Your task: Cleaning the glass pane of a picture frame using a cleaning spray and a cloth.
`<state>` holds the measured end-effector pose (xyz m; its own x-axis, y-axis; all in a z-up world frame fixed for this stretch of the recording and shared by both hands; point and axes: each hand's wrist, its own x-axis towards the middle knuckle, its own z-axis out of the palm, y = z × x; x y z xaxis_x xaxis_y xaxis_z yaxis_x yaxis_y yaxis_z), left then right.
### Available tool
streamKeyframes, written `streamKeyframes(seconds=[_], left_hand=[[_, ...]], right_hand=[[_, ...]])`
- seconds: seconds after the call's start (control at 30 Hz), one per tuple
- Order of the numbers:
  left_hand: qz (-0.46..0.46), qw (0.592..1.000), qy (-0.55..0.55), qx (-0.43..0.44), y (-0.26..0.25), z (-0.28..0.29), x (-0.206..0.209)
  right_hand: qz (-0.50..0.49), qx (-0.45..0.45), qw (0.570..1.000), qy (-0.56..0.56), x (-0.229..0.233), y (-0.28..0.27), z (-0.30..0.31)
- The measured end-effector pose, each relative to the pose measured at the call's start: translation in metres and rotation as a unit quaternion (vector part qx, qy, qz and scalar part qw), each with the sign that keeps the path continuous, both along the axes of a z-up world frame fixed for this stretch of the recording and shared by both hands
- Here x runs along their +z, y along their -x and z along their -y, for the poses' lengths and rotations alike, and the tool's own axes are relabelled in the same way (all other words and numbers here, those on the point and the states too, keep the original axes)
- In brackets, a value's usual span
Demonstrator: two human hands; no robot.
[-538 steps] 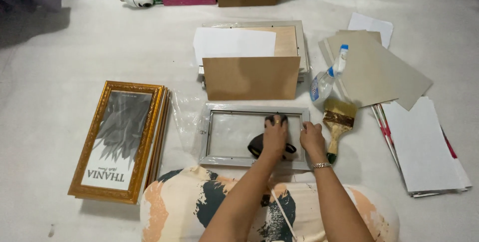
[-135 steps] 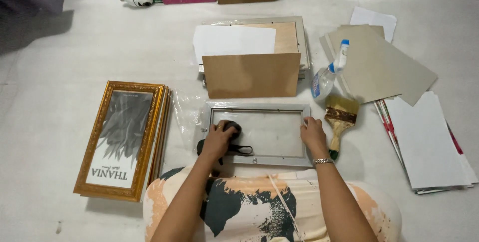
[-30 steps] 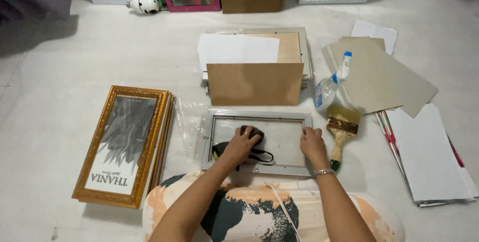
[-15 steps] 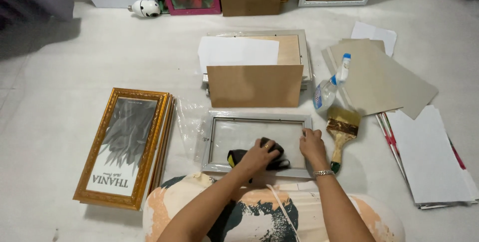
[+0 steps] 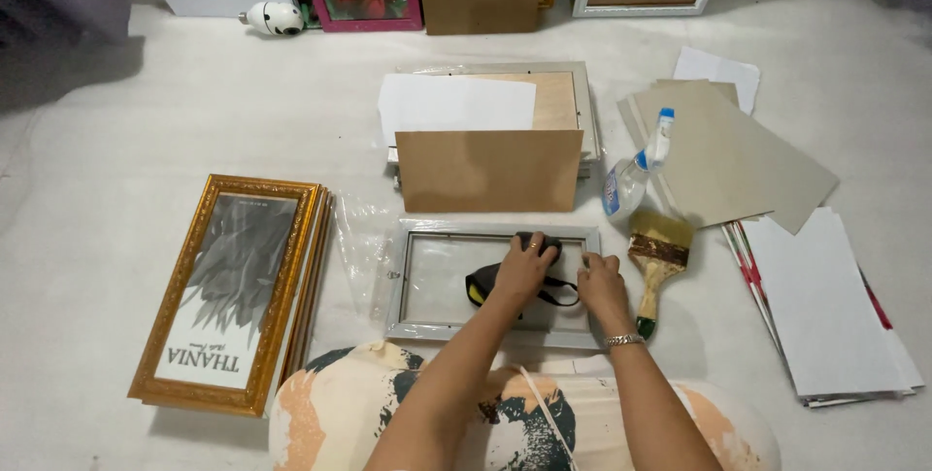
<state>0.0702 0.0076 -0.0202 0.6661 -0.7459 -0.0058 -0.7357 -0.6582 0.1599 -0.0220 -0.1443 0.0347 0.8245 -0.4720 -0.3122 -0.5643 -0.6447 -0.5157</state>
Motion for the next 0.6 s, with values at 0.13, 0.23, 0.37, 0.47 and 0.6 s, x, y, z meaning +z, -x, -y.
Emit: streamKeyframes(seconds=[0.13,0.23,0.37,0.47,0.6], left_hand=[[-0.013,0.994,0.070,-0.081,0.039,-0.026,0.033],[-0.038,0.988,0.063,-0.139,0.071,-0.044,0.057],[-0.020,0.982,0.026,-0.184,0.064,-0.047,0.070],[-0.012,0.988,0.039,-0.148,0.046,-0.028,0.062],[0.082,0.989,0.088,-0.088,0.017,0.017,0.008]], right_hand=[[-0.002,0.001,1.000,-0.007,-0.015,-0.005,0.009],[-0.027,-0.003,1.000,0.006,-0.007,-0.006,0.006],[-0.028,-0.010,0.999,-0.021,0.001,-0.007,0.007],[-0.024,-0.014,0.999,-0.033,0.000,-0.006,0.007],[-0.015,-0.019,0.999,-0.033,-0.031,-0.008,0.017]])
